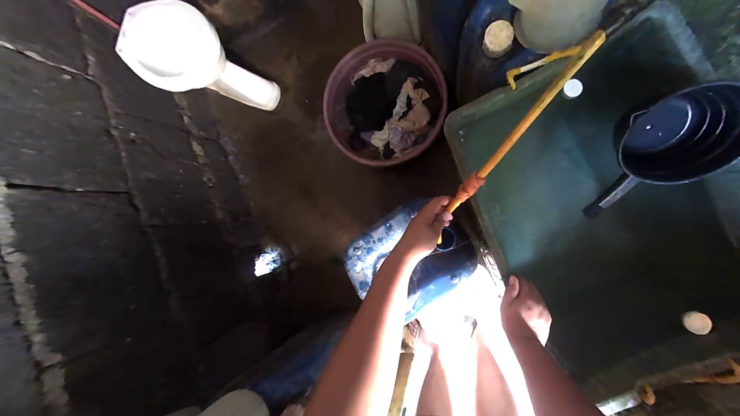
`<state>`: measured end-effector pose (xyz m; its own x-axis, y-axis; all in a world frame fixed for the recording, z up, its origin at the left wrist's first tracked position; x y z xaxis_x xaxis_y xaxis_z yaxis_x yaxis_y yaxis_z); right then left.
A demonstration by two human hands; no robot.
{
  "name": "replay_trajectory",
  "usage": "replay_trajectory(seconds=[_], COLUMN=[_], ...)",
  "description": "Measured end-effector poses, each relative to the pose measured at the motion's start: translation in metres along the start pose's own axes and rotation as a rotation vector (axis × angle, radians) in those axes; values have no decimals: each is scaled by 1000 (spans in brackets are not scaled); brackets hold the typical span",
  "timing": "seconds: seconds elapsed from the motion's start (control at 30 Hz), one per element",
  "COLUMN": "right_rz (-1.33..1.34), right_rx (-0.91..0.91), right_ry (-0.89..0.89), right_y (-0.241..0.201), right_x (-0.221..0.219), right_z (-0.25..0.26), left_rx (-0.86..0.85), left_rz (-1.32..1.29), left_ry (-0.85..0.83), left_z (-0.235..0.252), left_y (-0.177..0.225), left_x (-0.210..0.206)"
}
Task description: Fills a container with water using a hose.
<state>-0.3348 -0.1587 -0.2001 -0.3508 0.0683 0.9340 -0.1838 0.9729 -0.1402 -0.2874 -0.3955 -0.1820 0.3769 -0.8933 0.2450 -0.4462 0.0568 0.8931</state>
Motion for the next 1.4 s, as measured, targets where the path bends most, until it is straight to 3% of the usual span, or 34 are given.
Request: replay_trajectory(seconds=[0.37, 0.63, 1.07, 1.4], right_rz=[4, -22, -15, -19], right_rx=[18, -27, -1, -37], right_ry=[34, -41, -10, -38], right_y=[2, -3, -1, -4], right_x=[-2, 5, 2, 5], right_z=[0, 0, 0, 0], left_rx=[-12, -58, 81, 103], left_rz=[-199, -285, -134, 27], left_ry=[53, 92, -149, -93], left_z=[-3, 5, -12, -5], left_y=[0, -3, -8, 4], left_x=[8, 6, 6, 0])
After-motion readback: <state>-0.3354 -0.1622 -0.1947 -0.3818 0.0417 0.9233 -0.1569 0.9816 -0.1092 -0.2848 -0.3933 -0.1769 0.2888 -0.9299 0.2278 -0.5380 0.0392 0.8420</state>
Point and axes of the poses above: each hand's wrist, its own z-axis towards the middle knuckle, its own x-axis out of the back of the hand, y = z × x, the point moved 1 cm from there along z, towards the middle knuckle, and after that the axes turned 6 degrees about -x, right-handed, at the moved point
